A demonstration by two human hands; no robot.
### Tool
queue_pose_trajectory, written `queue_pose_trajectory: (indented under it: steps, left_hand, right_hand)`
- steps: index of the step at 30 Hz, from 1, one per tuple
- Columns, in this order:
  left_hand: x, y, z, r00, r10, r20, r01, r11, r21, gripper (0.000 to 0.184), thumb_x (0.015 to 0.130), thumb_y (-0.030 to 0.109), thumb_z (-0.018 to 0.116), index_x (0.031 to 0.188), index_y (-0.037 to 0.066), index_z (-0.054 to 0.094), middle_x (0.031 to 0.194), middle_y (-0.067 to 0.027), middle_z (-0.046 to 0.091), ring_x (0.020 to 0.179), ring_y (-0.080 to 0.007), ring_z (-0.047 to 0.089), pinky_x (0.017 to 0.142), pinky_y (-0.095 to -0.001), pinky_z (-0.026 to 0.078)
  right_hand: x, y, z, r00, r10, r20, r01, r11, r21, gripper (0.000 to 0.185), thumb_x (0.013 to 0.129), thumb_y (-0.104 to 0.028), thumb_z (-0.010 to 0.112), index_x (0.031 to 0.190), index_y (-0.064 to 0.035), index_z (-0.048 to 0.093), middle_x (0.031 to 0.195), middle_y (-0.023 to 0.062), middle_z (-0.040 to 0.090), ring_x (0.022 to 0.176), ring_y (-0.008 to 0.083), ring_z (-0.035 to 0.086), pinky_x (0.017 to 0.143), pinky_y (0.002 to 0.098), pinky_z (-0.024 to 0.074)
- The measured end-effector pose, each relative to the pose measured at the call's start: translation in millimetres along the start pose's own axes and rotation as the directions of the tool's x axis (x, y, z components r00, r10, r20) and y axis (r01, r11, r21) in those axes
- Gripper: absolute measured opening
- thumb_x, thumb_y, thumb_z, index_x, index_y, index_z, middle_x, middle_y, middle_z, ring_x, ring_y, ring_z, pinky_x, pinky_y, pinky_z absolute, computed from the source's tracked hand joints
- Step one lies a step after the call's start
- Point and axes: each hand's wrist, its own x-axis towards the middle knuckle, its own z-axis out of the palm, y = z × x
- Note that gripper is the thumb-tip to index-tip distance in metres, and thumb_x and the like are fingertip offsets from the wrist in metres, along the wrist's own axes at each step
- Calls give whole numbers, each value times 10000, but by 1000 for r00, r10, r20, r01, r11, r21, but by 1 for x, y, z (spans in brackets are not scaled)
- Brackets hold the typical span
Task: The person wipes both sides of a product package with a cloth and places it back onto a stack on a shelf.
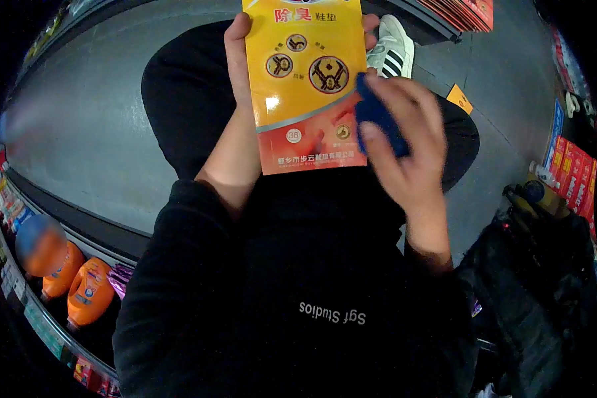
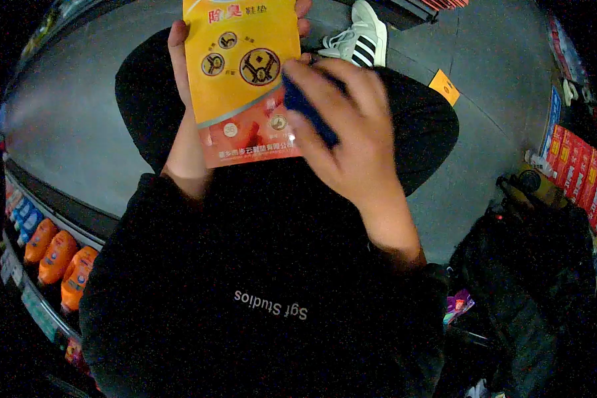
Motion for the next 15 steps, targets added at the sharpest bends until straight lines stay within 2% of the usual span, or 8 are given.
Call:
queue_pose_trajectory:
  steps: [5, 6, 8, 10, 11, 13, 14, 15]
  left_hand:
    - [-3, 1, 1, 997, -6, -71, 3, 999, -42, 882, 778, 603, 431, 1362, -24, 223, 1304, -284, 353, 1157, -397, 423, 932, -493, 393]
    - [-3, 0, 2, 997, 4, -78, 4, 995, 96, 869, 780, 602, 430, 1351, -27, 243, 1297, -277, 363, 1147, -391, 429, 931, -493, 389]
    - [-2, 0, -1, 996, 12, -86, 8, 973, 229, 857, 782, 600, 430, 1339, -29, 263, 1290, -270, 372, 1137, -385, 435, 929, -494, 385]
    - [2, 3, -5, 998, 49, 49, -49, 999, 0, 821, 786, 590, 439, 1322, -16, 298, 1267, -252, 396, 1119, -375, 443, 925, -497, 379]
    - [1, 4, -4, 998, 49, 49, -49, 999, -2, 821, 786, 590, 439, 1322, -16, 298, 1267, -252, 396, 1119, -375, 443, 925, -497, 379]
    - [1, 8, 8, 990, 127, -60, -130, 990, -56, 801, 789, 576, 454, 1331, 8, 298, 1273, -241, 397, 1132, -372, 432, 924, -496, 378]
    - [3, 11, -7, 987, 129, 95, -129, 992, 0, 803, 785, 556, 485, 1351, 26, 276, 1311, -240, 366, 1164, -368, 411, 938, -492, 364]
    - [2, 12, -4, 987, 130, 94, -131, 991, 1, 803, 785, 556, 485, 1351, 26, 276, 1311, -240, 366, 1164, -368, 411, 938, -492, 364]
  right_hand:
    - [-11, -4, 19, 996, 37, 80, -36, 999, -12, 425, 732, -186, 667, 1150, -166, 588, 1058, 147, 472, 942, 301, 527, 758, 361, 476]
    - [-13, -6, 18, 993, 47, 104, -49, 999, 10, 432, 713, -137, 666, 1139, -133, 597, 1055, 158, 468, 938, 295, 514, 774, 356, 460]
    - [-18, -10, 15, 990, 60, 128, -65, 997, 30, 439, 693, -88, 665, 1127, -100, 605, 1052, 169, 465, 935, 288, 502, 790, 352, 445]
    - [-27, -12, 15, 978, 43, 202, -37, 999, -33, 464, 663, -86, 675, 1122, -120, 613, 1023, 173, 468, 905, 295, 505, 757, 352, 455]
    - [-33, -12, 17, 977, 44, 207, -36, 998, -42, 480, 645, -78, 683, 1117, -133, 618, 1004, 160, 476, 877, 290, 513, 721, 341, 465]
    - [-44, -13, 16, 962, 52, 268, -46, 999, -29, 500, 624, -54, 689, 1113, -130, 619, 1001, 151, 480, 851, 276, 523, 703, 328, 469]
    - [-49, -12, 15, 962, 52, 268, -46, 999, -28, 500, 624, -54, 689, 1113, -130, 619, 1001, 151, 480, 851, 276, 523, 703, 328, 469]
    - [-54, -11, 13, 965, 33, 261, -31, 999, -11, 513, 627, -89, 697, 1129, -139, 603, 984, 140, 485, 844, 278, 526, 691, 335, 476]
